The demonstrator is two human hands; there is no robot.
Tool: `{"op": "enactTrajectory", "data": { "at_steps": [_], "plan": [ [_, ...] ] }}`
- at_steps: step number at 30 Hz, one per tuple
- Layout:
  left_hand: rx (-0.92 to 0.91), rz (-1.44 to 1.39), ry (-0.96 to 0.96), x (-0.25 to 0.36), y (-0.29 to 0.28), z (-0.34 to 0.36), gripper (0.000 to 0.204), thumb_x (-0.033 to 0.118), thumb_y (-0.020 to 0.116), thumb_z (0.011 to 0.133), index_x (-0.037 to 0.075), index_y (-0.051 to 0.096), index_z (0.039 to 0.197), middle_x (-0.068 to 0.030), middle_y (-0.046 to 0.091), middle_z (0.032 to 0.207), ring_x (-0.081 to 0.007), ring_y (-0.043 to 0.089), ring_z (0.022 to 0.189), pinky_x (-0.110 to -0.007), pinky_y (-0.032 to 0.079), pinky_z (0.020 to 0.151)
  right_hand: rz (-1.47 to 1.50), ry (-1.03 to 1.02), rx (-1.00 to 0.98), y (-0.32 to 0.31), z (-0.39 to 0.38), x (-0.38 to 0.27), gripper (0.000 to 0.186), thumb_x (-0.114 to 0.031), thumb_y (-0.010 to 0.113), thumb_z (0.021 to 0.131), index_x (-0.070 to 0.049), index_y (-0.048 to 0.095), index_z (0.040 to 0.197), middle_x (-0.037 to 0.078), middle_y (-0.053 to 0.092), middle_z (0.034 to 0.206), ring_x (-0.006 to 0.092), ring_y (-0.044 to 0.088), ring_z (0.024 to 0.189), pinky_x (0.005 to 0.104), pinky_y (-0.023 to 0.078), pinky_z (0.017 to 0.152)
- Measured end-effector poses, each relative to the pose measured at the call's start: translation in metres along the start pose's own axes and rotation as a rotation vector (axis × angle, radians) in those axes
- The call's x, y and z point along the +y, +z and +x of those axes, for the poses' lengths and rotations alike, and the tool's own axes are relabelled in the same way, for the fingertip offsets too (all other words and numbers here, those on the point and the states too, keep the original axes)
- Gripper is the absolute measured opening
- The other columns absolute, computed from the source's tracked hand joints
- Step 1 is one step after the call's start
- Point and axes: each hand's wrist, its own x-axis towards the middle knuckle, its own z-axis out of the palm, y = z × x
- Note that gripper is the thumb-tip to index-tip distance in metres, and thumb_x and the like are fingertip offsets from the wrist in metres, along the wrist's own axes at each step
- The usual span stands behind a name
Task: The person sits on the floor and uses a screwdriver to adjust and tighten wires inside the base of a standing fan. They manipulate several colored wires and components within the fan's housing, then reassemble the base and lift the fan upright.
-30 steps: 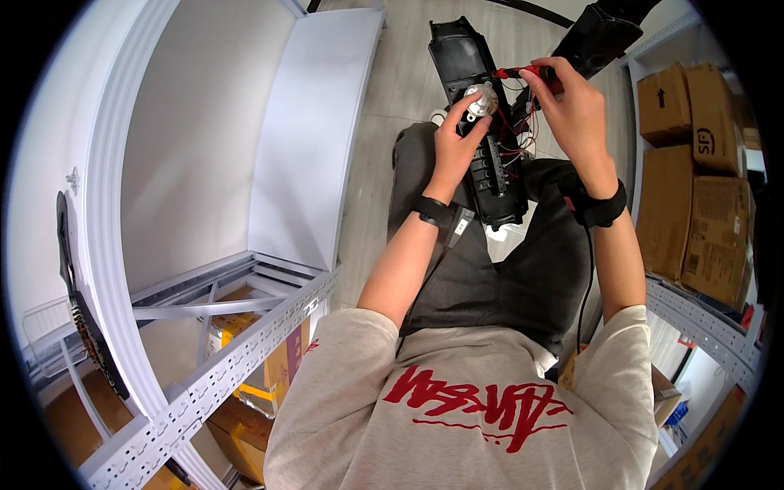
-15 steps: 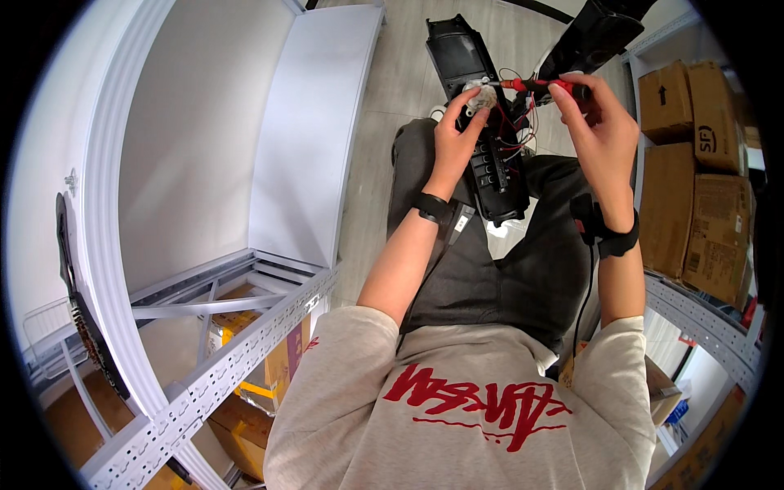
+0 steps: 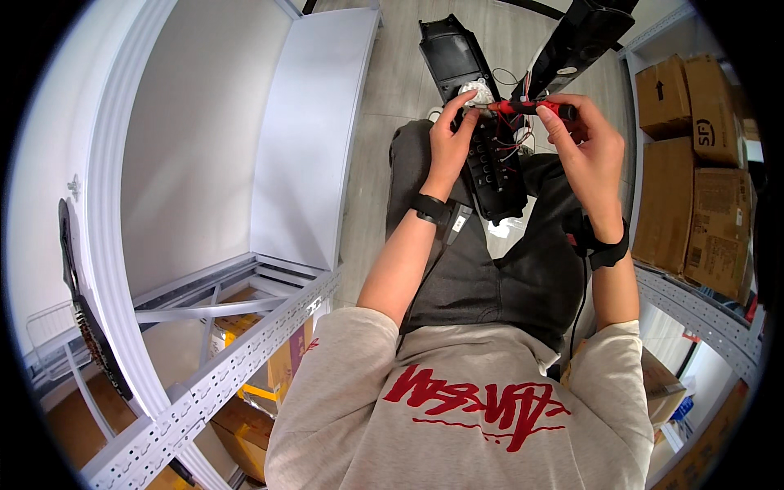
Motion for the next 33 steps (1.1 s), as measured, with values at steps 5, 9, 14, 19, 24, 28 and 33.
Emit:
{"op": "enactTrajectory", "data": {
  "at_steps": [5, 9, 14, 19, 24, 28, 33],
  "plan": [
    [0.013, 0.008, 0.002, 0.001, 0.000, 0.000, 0.030, 0.013, 0.063, 0.098, 0.004, 0.065, 0.126, -0.0079, 0.069, 0.120, -0.0145, 0.062, 0.112, -0.028, 0.045, 0.098, -0.026, -0.014, 0.016, 0.002, -0.002, 0.000, 0.022, -0.021, 0.076, 0.090, -0.005, 0.071, 0.104, 0.004, 0.072, 0.080, 0.0067, 0.063, 0.064, 0.0220, 0.046, 0.055],
    [0.015, -0.020, -0.015, 0.003, 0.001, -0.001, 0.029, 0.014, 0.063, 0.098, 0.004, 0.065, 0.126, -0.0070, 0.069, 0.120, -0.0136, 0.061, 0.112, -0.028, 0.045, 0.098, -0.072, -0.022, 0.013, 0.002, -0.004, 0.000, 0.022, -0.020, 0.076, 0.090, -0.005, 0.071, 0.104, 0.005, 0.072, 0.081, 0.0070, 0.063, 0.065, 0.0221, 0.047, 0.056],
    [-0.001, -0.007, -0.017, 0.002, -0.001, -0.001, 0.031, 0.013, 0.061, 0.100, 0.004, 0.064, 0.128, -0.0061, 0.066, 0.123, -0.0132, 0.059, 0.111, -0.028, 0.044, 0.099, -0.003, -0.016, 0.022, 0.002, -0.007, 0.000, 0.022, -0.019, 0.075, 0.090, -0.004, 0.071, 0.106, 0.004, 0.072, 0.081, 0.0070, 0.065, 0.067, 0.0221, 0.048, 0.056],
    [-0.014, -0.034, -0.037, 0.000, -0.001, -0.001, 0.030, 0.012, 0.060, 0.100, 0.003, 0.064, 0.129, -0.0061, 0.066, 0.124, -0.0132, 0.059, 0.112, -0.028, 0.044, 0.099, 0.074, -0.014, 0.035, 0.003, -0.009, 0.001, 0.022, -0.019, 0.076, 0.090, -0.004, 0.071, 0.105, 0.005, 0.071, 0.080, 0.0071, 0.066, 0.067, 0.0217, 0.048, 0.057],
    [0.023, -0.041, -0.016, 0.002, 0.001, -0.001, 0.028, 0.012, 0.060, 0.099, 0.004, 0.066, 0.126, -0.0080, 0.069, 0.122, -0.0156, 0.062, 0.114, -0.029, 0.045, 0.099, 0.056, 0.007, 0.040, 0.004, -0.010, 0.007, 0.022, -0.019, 0.075, 0.090, -0.004, 0.071, 0.105, 0.005, 0.071, 0.080, 0.0071, 0.065, 0.067, 0.0215, 0.047, 0.057],
    [0.008, -0.031, -0.022, 0.001, -0.001, -0.001, 0.029, 0.013, 0.059, 0.101, 0.003, 0.065, 0.128, -0.0069, 0.067, 0.124, -0.0143, 0.059, 0.114, -0.028, 0.043, 0.100, 0.034, 0.006, 0.041, 0.004, -0.010, 0.009, 0.022, -0.020, 0.076, 0.090, -0.004, 0.071, 0.105, 0.004, 0.071, 0.080, 0.0073, 0.065, 0.066, 0.0216, 0.047, 0.057],
    [0.028, -0.023, -0.020, -0.001, 0.000, -0.001, 0.027, 0.013, 0.058, 0.100, 0.003, 0.066, 0.125, -0.0085, 0.069, 0.121, -0.0164, 0.062, 0.114, -0.029, 0.045, 0.099, 0.015, -0.044, 0.062, 0.005, -0.013, 0.004, 0.022, -0.020, 0.076, 0.090, -0.004, 0.072, 0.104, 0.005, 0.071, 0.079, 0.0078, 0.064, 0.064, 0.0223, 0.047, 0.055]
  ]
}}
